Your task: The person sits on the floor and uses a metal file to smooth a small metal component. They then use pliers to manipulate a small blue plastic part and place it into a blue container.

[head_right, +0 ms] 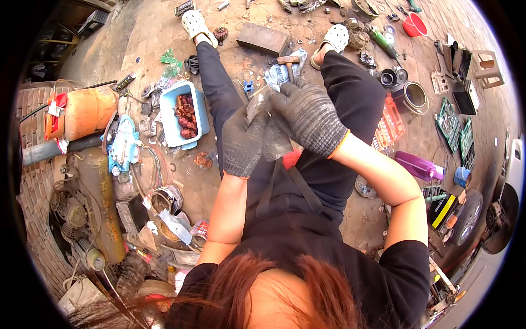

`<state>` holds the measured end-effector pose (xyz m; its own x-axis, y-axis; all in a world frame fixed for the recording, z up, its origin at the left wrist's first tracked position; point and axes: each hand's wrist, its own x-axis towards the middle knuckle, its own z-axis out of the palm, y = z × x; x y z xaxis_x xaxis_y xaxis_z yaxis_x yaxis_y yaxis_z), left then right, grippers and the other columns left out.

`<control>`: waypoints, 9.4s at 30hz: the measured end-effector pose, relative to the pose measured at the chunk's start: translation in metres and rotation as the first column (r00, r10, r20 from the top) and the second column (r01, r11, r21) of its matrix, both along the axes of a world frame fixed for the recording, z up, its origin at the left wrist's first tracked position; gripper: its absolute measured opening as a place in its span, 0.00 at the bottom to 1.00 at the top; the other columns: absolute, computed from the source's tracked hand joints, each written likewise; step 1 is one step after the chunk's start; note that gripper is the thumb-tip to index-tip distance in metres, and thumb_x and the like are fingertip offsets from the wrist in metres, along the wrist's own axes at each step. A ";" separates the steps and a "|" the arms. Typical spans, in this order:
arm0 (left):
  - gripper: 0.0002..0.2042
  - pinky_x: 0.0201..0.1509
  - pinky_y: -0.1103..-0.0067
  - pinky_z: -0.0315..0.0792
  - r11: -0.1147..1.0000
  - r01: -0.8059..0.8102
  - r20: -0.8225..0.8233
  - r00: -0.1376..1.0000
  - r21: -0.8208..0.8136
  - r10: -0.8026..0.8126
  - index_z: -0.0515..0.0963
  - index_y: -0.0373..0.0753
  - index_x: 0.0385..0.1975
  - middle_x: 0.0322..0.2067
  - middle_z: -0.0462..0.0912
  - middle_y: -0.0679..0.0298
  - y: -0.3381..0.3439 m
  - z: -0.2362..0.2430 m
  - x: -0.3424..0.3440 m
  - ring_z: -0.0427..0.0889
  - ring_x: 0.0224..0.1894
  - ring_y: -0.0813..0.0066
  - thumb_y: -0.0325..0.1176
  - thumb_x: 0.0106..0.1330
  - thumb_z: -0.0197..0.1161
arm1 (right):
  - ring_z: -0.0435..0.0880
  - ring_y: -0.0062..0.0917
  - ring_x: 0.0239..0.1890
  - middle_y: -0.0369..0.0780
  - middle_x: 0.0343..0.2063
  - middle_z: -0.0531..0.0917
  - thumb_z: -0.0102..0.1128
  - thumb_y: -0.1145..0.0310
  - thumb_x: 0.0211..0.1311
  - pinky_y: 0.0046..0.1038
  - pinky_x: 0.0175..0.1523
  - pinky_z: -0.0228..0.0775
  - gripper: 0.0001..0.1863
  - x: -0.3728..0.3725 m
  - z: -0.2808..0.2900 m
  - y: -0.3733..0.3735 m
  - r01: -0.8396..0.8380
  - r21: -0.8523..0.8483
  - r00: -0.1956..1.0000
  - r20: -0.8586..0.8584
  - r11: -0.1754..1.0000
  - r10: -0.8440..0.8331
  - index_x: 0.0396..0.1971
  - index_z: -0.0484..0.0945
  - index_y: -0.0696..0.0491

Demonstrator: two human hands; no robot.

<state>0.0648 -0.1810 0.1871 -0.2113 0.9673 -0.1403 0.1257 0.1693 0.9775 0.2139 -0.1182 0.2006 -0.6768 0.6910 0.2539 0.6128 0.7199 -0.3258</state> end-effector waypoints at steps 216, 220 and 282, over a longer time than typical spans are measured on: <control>0.16 0.36 0.65 0.73 0.956 0.156 -0.519 0.855 0.250 -0.004 0.75 0.37 0.49 0.32 0.80 0.46 0.013 0.047 -0.003 0.81 0.32 0.48 0.34 0.64 0.55 | 0.72 0.27 0.36 0.40 0.33 0.74 0.45 0.68 0.69 0.26 0.44 0.65 0.09 -0.013 0.021 -0.130 -0.739 -0.640 0.639 -0.566 -0.210 -0.521 0.35 0.71 0.58; 0.16 0.34 0.64 0.73 0.952 0.186 -0.556 0.831 0.242 -0.021 0.75 0.37 0.49 0.31 0.80 0.46 0.012 0.048 -0.004 0.80 0.30 0.48 0.35 0.64 0.55 | 0.73 0.28 0.37 0.40 0.34 0.75 0.46 0.69 0.69 0.27 0.44 0.66 0.09 -0.013 0.016 -0.129 -0.786 -0.604 0.583 -0.651 -0.134 -0.486 0.35 0.72 0.58; 0.19 0.31 0.63 0.72 0.941 0.110 -0.503 0.861 0.319 0.070 0.75 0.36 0.50 0.28 0.79 0.45 0.012 0.037 0.003 0.80 0.28 0.48 0.37 0.61 0.58 | 0.74 0.28 0.42 0.42 0.39 0.75 0.45 0.74 0.68 0.27 0.49 0.66 0.08 -0.003 0.000 -0.138 -0.683 -0.698 0.682 -0.506 -0.213 -0.528 0.41 0.72 0.59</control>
<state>0.0682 -0.1691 0.2239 -0.1456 0.9420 0.3023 0.6116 -0.1544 0.7759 0.2112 -0.2557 0.2002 -0.8676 0.4187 -0.2682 -0.1589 -0.7445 -0.6484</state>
